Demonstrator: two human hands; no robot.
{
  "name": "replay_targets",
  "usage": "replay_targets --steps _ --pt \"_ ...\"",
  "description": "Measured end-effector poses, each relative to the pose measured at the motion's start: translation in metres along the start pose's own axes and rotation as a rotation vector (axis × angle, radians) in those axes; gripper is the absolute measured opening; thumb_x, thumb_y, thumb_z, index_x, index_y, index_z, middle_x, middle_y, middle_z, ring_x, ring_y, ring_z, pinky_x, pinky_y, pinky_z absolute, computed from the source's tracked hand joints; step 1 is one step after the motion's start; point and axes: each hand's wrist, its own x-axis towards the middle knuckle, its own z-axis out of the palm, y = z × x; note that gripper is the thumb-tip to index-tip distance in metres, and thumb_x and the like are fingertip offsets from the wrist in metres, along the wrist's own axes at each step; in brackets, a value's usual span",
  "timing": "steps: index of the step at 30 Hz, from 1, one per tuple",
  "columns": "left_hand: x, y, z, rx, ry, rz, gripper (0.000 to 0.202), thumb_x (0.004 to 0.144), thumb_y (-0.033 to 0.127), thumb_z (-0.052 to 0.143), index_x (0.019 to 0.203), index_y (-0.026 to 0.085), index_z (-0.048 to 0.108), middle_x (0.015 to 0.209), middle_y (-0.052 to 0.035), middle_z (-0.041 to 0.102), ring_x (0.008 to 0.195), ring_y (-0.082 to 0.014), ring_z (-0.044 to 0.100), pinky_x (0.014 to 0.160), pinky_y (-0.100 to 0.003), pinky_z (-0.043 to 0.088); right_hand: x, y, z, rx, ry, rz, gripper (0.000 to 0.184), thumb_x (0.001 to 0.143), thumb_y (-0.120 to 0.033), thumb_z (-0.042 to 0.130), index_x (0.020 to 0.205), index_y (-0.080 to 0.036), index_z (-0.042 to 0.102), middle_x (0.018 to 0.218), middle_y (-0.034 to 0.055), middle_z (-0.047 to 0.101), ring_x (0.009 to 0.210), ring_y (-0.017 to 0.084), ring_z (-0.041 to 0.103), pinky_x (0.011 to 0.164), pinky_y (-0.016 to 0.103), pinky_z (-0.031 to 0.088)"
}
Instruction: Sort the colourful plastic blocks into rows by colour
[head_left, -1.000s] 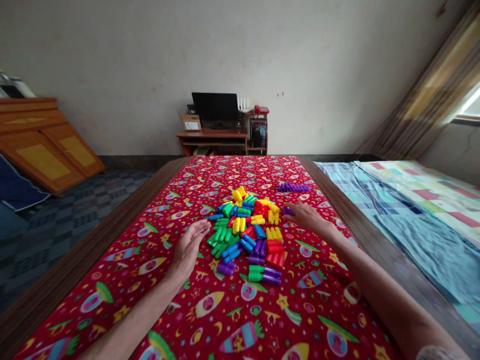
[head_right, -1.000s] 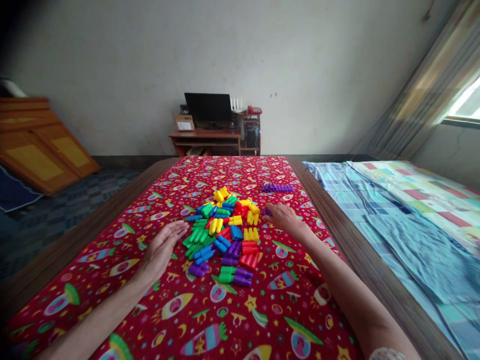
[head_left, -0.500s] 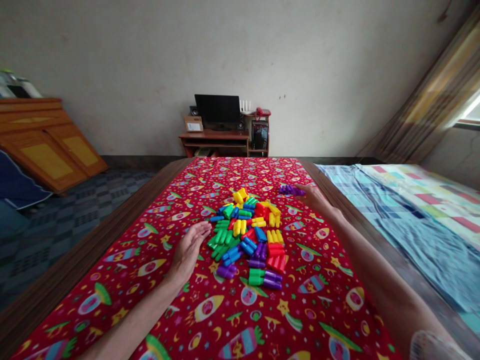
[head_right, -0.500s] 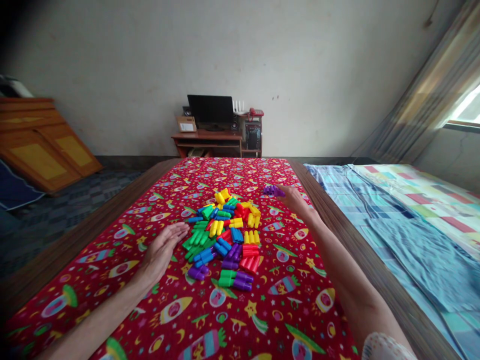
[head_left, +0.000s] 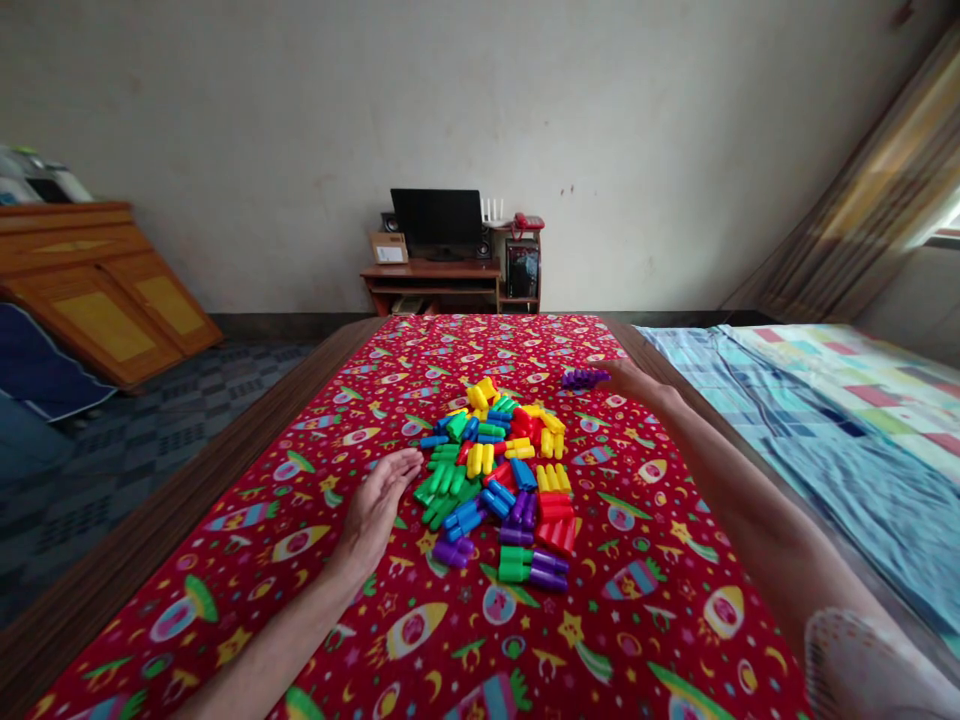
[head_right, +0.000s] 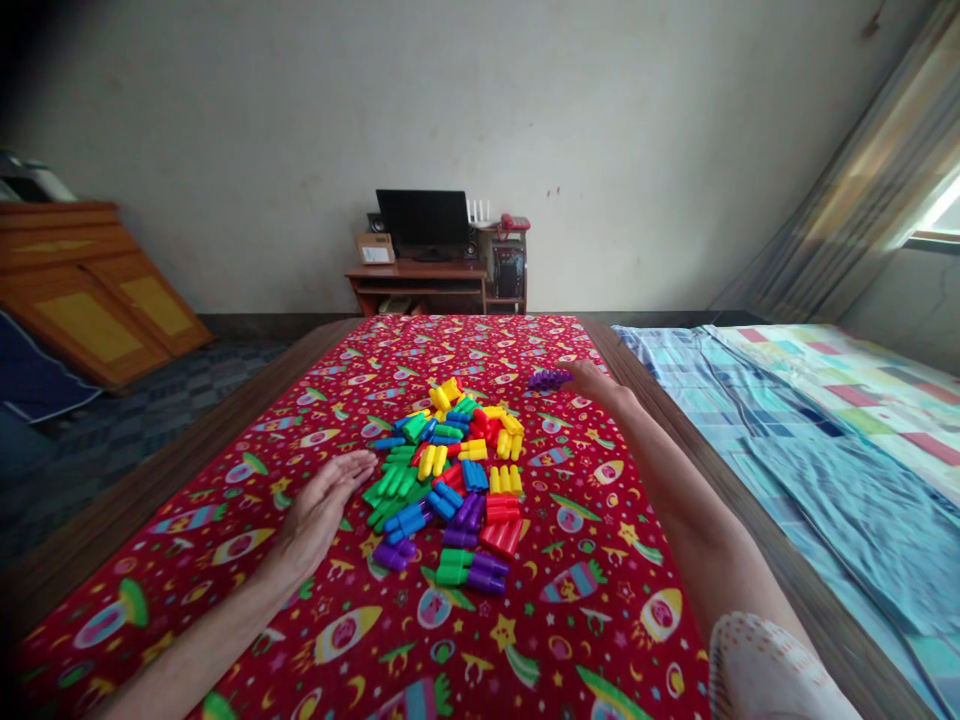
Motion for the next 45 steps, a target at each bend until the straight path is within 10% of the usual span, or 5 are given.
replay_targets --steps 8,16,22,35,45 --pt "-0.011 0.01 -0.002 0.318 -0.083 0.285 0.034 0.089 0.036 0.049 0.114 0.016 0.059 0.117 -0.0129 0.066 0.11 -0.0241 0.063 0.098 -0.043 0.05 -0.046 -0.08 -0.021 0.194 0.275 -0.112 0.031 0.093 -0.029 0.044 0.098 -0.012 0.069 0.076 0.0084 0.069 0.058 0.014 0.057 0.057 0.024 0.039" --pt "-0.045 0.056 0.066 1.019 -0.68 0.966 0.028 0.093 0.026 0.053 0.12 0.026 0.062 0.124 -0.0028 0.065 0.124 -0.0224 0.05 0.11 -0.046 0.033 -0.092 -0.172 -0.016 0.302 0.205 -0.224 0.047 0.096 -0.042 0.039 0.057 -0.016 0.047 0.049 -0.0049 0.032 0.045 0.006 0.025 0.048 0.023 0.017" --pt "-0.029 0.052 0.093 1.128 -0.73 0.868 0.029 0.09 0.022 0.058 0.119 0.023 0.062 0.099 -0.0053 0.071 0.105 -0.0224 0.061 0.1 -0.043 0.042 -0.089 -0.181 -0.024 0.317 0.218 -0.224 0.052 0.098 -0.046 0.037 0.06 -0.015 0.053 0.049 -0.004 0.035 0.045 0.006 0.026 0.048 0.024 0.018" --pt "-0.016 0.049 0.086 0.147 -0.389 0.002 0.048 0.072 0.049 0.071 0.1 0.022 0.042 0.074 0.0027 0.067 0.067 -0.0162 0.067 0.058 -0.024 0.048 -0.098 -0.2 -0.019 0.61 -0.07 -0.526 0.047 0.089 -0.018 0.057 0.136 -0.021 0.052 0.112 0.011 0.067 0.092 0.019 0.064 0.08 0.031 0.051" --pt "-0.016 0.059 0.08 0.4 -0.481 0.192 0.031 0.089 0.045 0.051 0.108 0.02 0.051 0.082 -0.0021 0.069 0.079 -0.0182 0.067 0.072 -0.029 0.05 -0.087 -0.175 -0.013 0.427 0.163 -0.441 0.036 0.089 -0.034 0.061 0.121 -0.016 0.059 0.095 0.0104 0.067 0.078 0.017 0.062 0.07 0.029 0.05"
